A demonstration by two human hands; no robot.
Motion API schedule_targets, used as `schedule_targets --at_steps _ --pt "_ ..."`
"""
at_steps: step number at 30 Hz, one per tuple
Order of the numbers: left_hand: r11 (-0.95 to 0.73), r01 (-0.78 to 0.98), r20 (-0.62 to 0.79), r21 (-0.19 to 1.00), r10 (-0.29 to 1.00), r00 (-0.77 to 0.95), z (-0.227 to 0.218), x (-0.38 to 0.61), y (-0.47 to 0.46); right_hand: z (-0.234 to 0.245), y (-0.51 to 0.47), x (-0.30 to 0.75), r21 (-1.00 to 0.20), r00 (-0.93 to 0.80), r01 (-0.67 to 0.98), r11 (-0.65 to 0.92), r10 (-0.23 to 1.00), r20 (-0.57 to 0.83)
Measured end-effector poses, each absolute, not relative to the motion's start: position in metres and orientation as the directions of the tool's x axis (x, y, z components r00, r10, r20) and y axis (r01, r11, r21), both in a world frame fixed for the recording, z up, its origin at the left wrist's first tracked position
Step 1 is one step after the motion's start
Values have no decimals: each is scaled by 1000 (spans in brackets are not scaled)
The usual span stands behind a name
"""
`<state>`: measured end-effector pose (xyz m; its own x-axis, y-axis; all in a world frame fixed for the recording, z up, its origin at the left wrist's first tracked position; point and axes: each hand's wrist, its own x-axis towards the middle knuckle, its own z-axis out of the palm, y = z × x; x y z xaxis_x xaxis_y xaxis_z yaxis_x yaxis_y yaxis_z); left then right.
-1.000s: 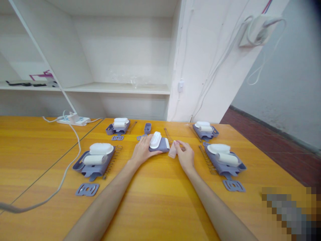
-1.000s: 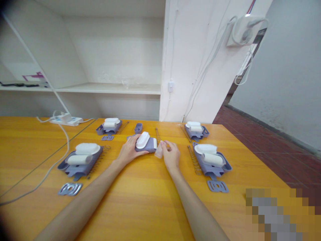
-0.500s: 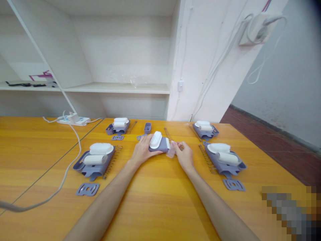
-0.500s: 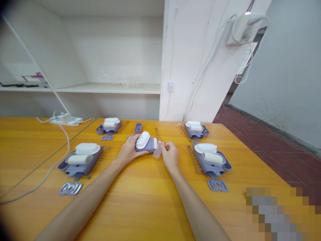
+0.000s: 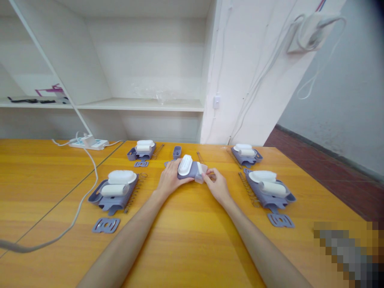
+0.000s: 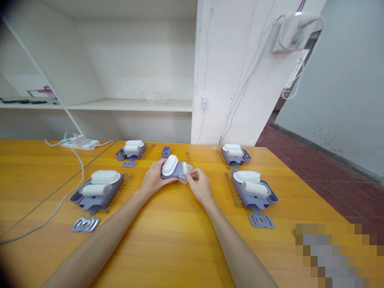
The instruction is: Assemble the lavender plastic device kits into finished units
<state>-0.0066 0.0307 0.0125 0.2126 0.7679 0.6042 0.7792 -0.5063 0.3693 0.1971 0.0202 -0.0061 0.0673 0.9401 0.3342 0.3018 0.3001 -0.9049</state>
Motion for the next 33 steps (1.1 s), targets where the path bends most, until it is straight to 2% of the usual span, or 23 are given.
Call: schedule_targets --at_steps 4,8,16,20,26,33 --pt "-483 798 625 361 760 178 12 -7 32 -3 17 193 -935 33 225 273 957 287" --pt "-473 803 637 363 755 157 11 -7 32 -1 16 191 -926 56 225 303 945 322" --pt "-472 799 627 373 763 158 11 -7 32 1 16 192 -941 33 159 298 951 307" --pt "-490 791 624 365 760 183 11 -6 31 -2 19 194 -938 51 125 324 942 332" --pt "-527 769 620 361 752 224 11 -5 31 -10 24 198 -954 31 63 293 955 295" --pt "-536 760 620 367 750 229 13 -5 30 -13 26 202 -962 20 76 264 964 266"
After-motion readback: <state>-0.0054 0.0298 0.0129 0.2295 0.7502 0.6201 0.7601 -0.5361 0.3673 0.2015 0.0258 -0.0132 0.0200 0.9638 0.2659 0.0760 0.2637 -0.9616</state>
